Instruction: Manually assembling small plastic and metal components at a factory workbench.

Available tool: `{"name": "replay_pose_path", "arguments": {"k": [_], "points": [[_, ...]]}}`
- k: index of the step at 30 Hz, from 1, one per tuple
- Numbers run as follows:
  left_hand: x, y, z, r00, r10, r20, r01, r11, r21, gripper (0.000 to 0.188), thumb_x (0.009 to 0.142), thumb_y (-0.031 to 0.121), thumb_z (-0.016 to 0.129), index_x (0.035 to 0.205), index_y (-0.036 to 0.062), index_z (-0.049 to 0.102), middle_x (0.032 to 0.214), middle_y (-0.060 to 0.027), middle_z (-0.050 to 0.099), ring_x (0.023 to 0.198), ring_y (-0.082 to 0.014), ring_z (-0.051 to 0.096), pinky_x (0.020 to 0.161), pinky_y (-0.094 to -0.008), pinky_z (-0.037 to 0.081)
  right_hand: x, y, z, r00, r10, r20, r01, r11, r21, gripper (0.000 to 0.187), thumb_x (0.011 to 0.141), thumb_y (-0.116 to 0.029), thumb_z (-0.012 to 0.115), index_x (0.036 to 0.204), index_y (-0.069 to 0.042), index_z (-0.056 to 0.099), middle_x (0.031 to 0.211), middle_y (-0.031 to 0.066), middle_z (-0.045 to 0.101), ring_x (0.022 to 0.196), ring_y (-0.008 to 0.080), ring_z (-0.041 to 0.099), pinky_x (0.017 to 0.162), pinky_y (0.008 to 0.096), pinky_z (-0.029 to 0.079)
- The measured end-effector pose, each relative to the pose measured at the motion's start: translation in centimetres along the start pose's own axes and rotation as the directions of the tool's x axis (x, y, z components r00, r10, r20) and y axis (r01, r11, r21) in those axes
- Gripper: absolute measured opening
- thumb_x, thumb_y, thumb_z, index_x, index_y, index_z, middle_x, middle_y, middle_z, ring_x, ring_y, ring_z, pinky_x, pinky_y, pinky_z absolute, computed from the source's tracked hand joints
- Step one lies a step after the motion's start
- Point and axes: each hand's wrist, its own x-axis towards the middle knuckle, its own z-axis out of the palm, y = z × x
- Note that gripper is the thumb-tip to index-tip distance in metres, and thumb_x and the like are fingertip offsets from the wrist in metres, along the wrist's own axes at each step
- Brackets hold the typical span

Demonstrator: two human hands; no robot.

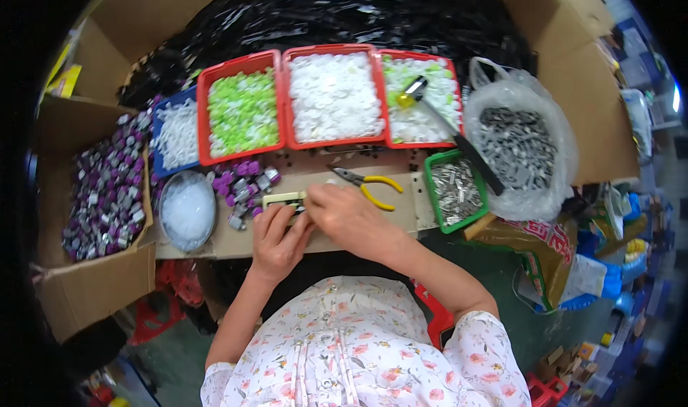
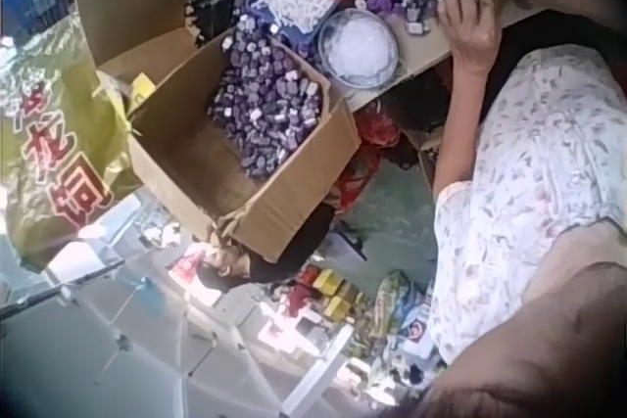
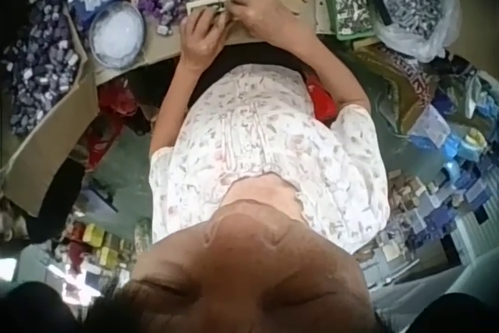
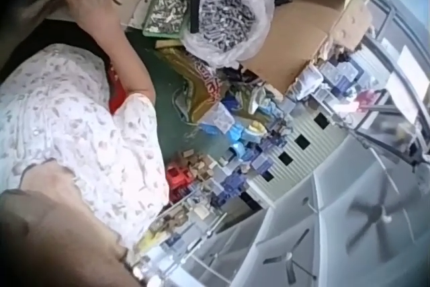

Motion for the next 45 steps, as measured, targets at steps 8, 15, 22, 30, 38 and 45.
{"name": "replay_pose_path", "arguments": {"k": [8,15,22,30,38,45], "points": [[-0.3,0.1,0.1,1.0,0.016,-0.011,-0.016,1.0,0.024,0.033,0.071,0.003,0.081,0.101,0.0045,0.071,0.108,-0.0113,0.06,0.103,-0.0318,0.058,0.084,-0.0418,0.046,0.6,-0.1,-0.3,1.0,0.005,0.022,-0.003,0.998,-0.066,0.016,0.072,-0.007,0.067,0.086,0.0,0.063,0.091,0.0103,0.055,0.087,0.0285,0.062,0.072,0.0404,0.049],[0.4,0.3,0.3,1.0,0.013,-0.002,-0.013,1.0,0.017,0.031,0.073,0.004,0.08,0.103,0.0038,0.072,0.109,-0.0113,0.061,0.102,-0.0319,0.058,0.085,-0.0422,0.046,-1.4,1.1,-2.1,0.993,0.08,-0.083,-0.072,0.994,0.088,0.026,0.075,-0.005,0.067,0.101,-0.004,0.067,0.093,0.0101,0.058,0.084,0.0287,0.062,0.067,0.0398,0.05],[0.4,0.7,-0.9,0.998,-0.036,0.046,0.034,0.998,0.043,0.033,0.074,0.007,0.081,0.105,0.0046,0.071,0.108,-0.0112,0.061,0.102,-0.0325,0.057,0.087,-0.0435,0.046,-6.6,8.6,-13.0,0.743,0.384,-0.548,-0.556,0.81,-0.185,0.017,0.082,0.005,0.06,0.097,0.001,0.066,0.097,0.016,0.064,0.085,0.0341,0.066,0.074,0.0386,0.051],[2.8,-0.3,-3.7,0.998,-0.063,0.002,0.063,0.996,-0.065,0.03,0.073,0.007,0.08,0.101,0.0042,0.071,0.099,-0.0114,0.062,0.098,-0.0334,0.058,0.084,-0.0427,0.049,-10.7,15.5,-15.1,0.827,0.477,-0.298,-0.56,0.748,-0.357,0.028,0.073,0.01,0.059,0.1,0.003,0.058,0.096,0.0178,0.058,0.091,0.0365,0.061,0.081,0.0399,0.049],[6.1,-9.0,-9.2,0.958,-0.25,-0.143,0.268,0.955,0.128,0.017,0.078,0.003,0.073,0.095,0.0011,0.071,0.091,-0.0134,0.064,0.09,-0.0325,0.059,0.078,-0.0413,0.049,-9.5,14.8,-15.2,0.835,0.479,-0.271,-0.551,0.716,-0.429,0.021,0.077,0.006,0.061,0.098,0.004,0.061,0.093,0.0195,0.058,0.091,0.0405,0.06,0.08,0.0449,0.047],[8.5,-17.1,-9.2,0.928,-0.347,-0.133,0.37,0.902,0.224,0.011,0.08,0.01,0.072,0.087,0.0008,0.075,0.086,-0.0146,0.065,0.09,-0.0319,0.059,0.08,-0.0412,0.047,-10.3,14.6,-16.7,0.78,0.582,-0.231,-0.626,0.718,-0.304,0.017,0.078,0.001,0.066,0.095,0.005,0.066,0.087,0.0178,0.057,0.078,0.034,0.061,0.07,0.0389,0.047]]}}
